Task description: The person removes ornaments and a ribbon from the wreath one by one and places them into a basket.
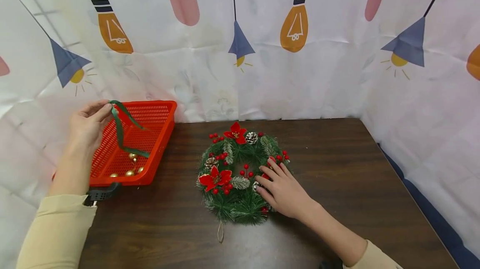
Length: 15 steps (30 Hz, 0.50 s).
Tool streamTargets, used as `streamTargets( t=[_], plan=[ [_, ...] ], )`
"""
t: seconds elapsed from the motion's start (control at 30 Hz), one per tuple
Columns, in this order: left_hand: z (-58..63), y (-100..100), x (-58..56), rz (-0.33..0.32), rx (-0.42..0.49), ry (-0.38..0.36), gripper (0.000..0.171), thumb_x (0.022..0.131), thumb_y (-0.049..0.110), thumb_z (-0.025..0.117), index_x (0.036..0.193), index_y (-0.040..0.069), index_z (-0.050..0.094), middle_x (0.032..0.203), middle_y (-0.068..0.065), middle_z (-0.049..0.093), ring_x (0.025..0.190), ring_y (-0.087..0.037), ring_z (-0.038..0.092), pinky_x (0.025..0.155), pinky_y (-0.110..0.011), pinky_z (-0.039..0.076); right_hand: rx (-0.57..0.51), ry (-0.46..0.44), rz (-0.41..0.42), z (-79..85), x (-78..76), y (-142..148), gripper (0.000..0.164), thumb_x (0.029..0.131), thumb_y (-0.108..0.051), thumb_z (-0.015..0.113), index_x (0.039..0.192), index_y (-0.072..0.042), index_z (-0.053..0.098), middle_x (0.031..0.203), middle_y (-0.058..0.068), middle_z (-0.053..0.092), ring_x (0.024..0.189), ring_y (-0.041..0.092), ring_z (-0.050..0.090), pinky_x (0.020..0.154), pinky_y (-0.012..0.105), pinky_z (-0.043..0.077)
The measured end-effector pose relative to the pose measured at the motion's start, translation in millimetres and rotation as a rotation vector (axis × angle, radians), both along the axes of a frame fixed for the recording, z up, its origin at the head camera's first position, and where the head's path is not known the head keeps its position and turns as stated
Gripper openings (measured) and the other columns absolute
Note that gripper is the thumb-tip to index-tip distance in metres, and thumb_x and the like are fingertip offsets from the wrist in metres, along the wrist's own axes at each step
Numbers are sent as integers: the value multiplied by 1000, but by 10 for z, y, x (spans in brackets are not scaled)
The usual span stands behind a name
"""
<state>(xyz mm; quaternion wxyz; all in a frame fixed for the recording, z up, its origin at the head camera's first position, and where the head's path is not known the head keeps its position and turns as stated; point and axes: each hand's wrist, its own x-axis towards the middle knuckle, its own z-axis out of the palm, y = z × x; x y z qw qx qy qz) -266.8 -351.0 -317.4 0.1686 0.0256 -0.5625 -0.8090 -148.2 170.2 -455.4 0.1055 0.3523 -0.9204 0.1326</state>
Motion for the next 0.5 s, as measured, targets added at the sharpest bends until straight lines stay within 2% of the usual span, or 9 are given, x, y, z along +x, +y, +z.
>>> streamTargets(
  t=[0.07,0.23,0.5],
  plan=[
    [-63,3,23,3,-39,-20,22,91,-2,74,114,-2,73,99,-5,71,84,-14,69,82,-21,57,-1,0,2,2,-4,-1,39,104,-35,61,135,-12,69,147,16,55,148,43,32,115,66,28],
    [-222,5,55,-8,-73,-51,23,92,1,75,115,-2,73,100,-3,70,87,-13,69,82,-20,57,-2,2,-2,1,-10,1,39,104,-34,62,135,-12,69,147,16,55,147,44,33,114,66,28],
    [-467,-41,100,-12,-143,-141,29,92,11,77,119,0,72,98,-2,70,84,-12,70,84,-19,56,3,0,-6,-9,-15,3,38,104,-36,61,134,-13,69,147,15,56,148,42,32,115,66,28]
  ],
)
